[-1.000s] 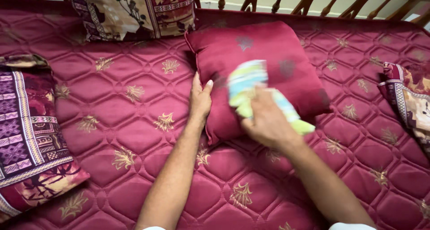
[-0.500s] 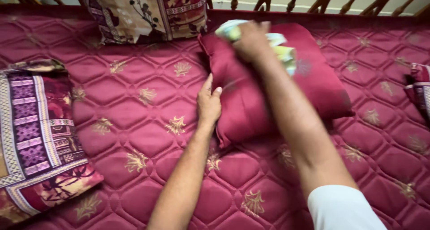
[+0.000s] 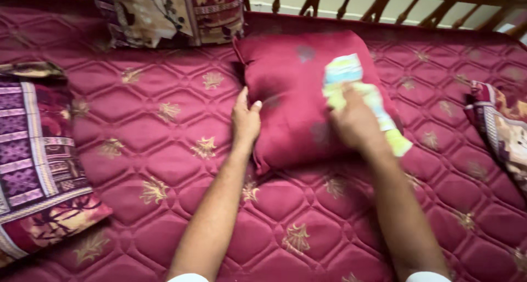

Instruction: The person wipes a red pillow with a cloth, then places a patterned pillowcase over it and adjusts the fit. The person repeats the wiping process on the same pillow after removing the pillowcase.

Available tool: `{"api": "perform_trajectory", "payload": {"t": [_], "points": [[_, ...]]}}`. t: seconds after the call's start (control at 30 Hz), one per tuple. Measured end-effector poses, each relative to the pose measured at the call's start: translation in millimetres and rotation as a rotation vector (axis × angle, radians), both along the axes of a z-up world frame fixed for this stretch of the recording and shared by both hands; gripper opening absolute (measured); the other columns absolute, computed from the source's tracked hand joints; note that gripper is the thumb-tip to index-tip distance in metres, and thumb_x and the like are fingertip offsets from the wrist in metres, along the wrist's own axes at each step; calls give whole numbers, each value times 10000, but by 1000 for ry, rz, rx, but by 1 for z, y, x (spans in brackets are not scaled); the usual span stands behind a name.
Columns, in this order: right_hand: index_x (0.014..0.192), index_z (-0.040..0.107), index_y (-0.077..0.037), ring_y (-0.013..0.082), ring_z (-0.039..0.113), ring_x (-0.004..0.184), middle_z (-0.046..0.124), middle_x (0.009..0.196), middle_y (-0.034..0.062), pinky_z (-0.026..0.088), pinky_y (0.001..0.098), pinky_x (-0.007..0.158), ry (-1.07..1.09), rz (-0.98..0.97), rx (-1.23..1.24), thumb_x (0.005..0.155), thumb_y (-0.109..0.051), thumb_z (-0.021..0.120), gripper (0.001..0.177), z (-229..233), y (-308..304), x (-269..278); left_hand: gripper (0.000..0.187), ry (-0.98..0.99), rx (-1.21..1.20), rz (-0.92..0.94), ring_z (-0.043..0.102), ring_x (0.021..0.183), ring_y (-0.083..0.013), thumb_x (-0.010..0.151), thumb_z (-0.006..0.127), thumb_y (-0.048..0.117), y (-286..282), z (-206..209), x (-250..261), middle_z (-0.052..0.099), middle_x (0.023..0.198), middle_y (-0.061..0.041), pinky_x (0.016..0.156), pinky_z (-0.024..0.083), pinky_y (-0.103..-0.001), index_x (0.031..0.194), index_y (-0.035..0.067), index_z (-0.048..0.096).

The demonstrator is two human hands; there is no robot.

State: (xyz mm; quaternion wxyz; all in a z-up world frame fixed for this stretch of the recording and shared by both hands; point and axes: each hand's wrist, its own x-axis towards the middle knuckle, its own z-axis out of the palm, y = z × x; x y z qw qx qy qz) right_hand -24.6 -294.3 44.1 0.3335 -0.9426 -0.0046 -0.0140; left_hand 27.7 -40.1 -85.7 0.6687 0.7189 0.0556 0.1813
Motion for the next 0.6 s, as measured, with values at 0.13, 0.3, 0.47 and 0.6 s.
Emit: {"api": "perform_trajectory", "payload": {"t": [0.13,0.3,0.47,0.6], "points": [[1452,519,-57,471,365,1438,397,1571,279,280,468,1208,-223,642,-238,788,-159,600,677,3,80,-62,565,-70,-242,-124,599,1254,-279,954,624,18,4,-20,12,619,1383,-230,1072,467,-369,1501,-14,491],[1305,605,-27,400,541,1321,578,1386,205,72,691,1192,-458,486,-266,783,-59,646,524,0,71,-38,544,-57,-426,-278,644,1206,-191,951,619,-21,10,-8,6,656,1348,-131,1050,503,-303,1474,-21,468],[1270,627,5,415,600,1181,633,1265,240,276,703,1068,-538,-64,-565,826,-146,664,470,-8,-69,33,602,-12,-424,-300,643,1205,-227,899,666,13,10,27,-11,662,1338,-140,1048,511,-338,1471,-26,483],[1353,599,5,472,562,1266,550,1438,336,391,569,1119,-483,-88,-670,1003,-292,631,460,-13,-99,41,838,155,39,-380,595,1362,-285,862,795,323,17,81,-40,630,1479,-184,1144,451,-379,1555,10,444]]}}
